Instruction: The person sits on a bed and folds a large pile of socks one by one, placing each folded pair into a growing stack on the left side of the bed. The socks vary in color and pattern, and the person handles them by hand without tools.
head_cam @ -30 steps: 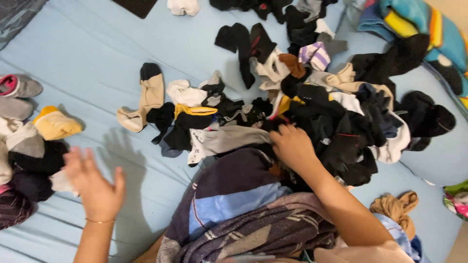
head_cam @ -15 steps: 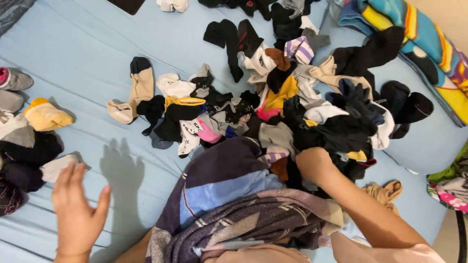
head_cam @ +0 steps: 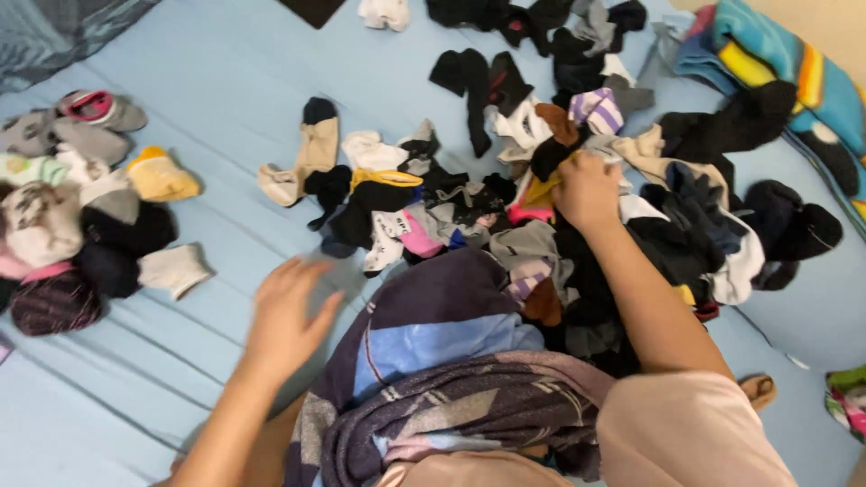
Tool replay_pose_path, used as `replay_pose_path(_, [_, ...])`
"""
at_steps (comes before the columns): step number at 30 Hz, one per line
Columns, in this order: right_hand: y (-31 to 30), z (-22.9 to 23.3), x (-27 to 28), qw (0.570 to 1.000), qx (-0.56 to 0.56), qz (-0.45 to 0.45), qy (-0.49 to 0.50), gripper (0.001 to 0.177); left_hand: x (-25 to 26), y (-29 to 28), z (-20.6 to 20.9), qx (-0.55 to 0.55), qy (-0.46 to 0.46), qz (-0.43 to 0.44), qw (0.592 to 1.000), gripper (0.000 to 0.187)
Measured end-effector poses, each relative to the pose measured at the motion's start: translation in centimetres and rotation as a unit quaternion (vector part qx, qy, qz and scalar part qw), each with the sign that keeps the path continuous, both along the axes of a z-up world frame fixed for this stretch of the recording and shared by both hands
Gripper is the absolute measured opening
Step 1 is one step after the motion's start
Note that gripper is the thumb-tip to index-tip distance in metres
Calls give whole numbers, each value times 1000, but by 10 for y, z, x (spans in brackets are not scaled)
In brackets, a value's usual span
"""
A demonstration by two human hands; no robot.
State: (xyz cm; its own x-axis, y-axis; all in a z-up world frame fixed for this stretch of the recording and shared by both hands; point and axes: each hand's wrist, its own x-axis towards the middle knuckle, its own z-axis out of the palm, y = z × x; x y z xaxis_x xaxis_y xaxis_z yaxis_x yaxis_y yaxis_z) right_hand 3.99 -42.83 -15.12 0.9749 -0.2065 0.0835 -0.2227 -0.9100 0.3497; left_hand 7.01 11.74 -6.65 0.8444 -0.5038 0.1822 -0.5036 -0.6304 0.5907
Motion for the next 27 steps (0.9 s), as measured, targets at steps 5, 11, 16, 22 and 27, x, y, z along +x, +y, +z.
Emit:
replay_pose_path(5, [9, 49, -32, 962, 211, 36, -169, 10, 74, -125, -44, 65, -115, -36, 991, 59])
replay_pose_path(11, [88, 167, -85, 461, 850, -159, -199, 26, 136, -187, -106, 203, -124, 2, 971, 19])
replay_pose_path(16, [94, 155, -114, 339, 928, -140, -73, 24, 110, -138, -4, -18, -77, 55, 995, 16])
replay_pose_path(22, [115, 162, -130, 347, 913, -194, -96, 31, 9, -124, 146, -159, 83, -53, 982, 24])
replay_pose_path(27, [78, 165, -166, 346, 910, -152, -168, 31, -57, -128, 114, -472, 389, -104, 784, 32])
